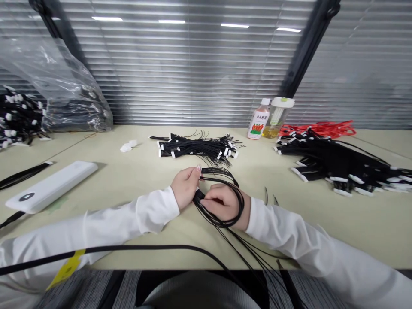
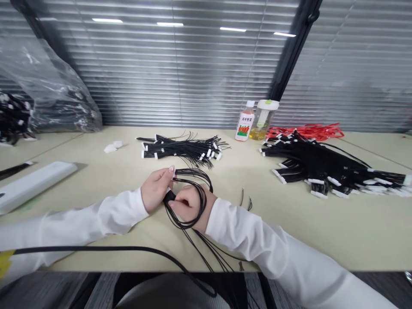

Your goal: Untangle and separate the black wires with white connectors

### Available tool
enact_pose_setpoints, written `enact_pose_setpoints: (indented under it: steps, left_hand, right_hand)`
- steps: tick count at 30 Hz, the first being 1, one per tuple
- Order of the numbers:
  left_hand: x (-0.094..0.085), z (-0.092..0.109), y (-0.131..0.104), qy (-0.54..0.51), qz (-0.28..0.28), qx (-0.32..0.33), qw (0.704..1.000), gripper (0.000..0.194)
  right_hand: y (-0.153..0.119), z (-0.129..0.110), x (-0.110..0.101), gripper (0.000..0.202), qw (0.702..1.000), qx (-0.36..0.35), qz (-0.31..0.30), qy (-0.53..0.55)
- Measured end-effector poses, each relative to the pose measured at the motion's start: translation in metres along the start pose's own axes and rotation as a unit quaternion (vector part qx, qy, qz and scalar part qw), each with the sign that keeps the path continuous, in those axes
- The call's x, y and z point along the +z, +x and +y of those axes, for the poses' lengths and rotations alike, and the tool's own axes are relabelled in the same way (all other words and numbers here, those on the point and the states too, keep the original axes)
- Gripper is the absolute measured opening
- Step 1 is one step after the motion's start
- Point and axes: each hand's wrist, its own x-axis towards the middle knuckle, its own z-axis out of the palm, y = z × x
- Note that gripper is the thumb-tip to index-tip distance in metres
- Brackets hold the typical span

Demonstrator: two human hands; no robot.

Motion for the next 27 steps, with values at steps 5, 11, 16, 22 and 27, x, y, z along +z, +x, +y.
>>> enact_pose_setpoints:
  steps: [5,11,16,22,27]
  left_hand:
    - [0.0,0.001,-0.001,0.014,-0.001,-0.007,1.0,0.041]
    - [0.001,0.002,-0.001,0.011,0.001,-0.005,1.0,0.041]
    - [0.001,0.002,-0.001,0.007,0.006,-0.017,1.0,0.04]
    - [0.003,0.001,-0.003,-0.035,-0.017,-0.063,0.997,0.041]
    - [0.001,-0.003,0.002,-0.12,-0.004,-0.091,0.989,0.041]
  right_hand:
    - [0.002,0.004,0.005,0.032,1.0,0.009,0.005,-0.01]
    - [0.001,0.006,0.007,0.031,1.0,0.015,0.009,-0.017]
    - [0.001,0.005,0.006,0.028,0.999,0.03,0.004,-0.01]
    - [-0.004,-0.005,-0.019,0.019,0.986,0.004,-0.031,-0.161]
    - [-0.01,-0.009,-0.051,0.017,0.933,0.035,-0.05,-0.354]
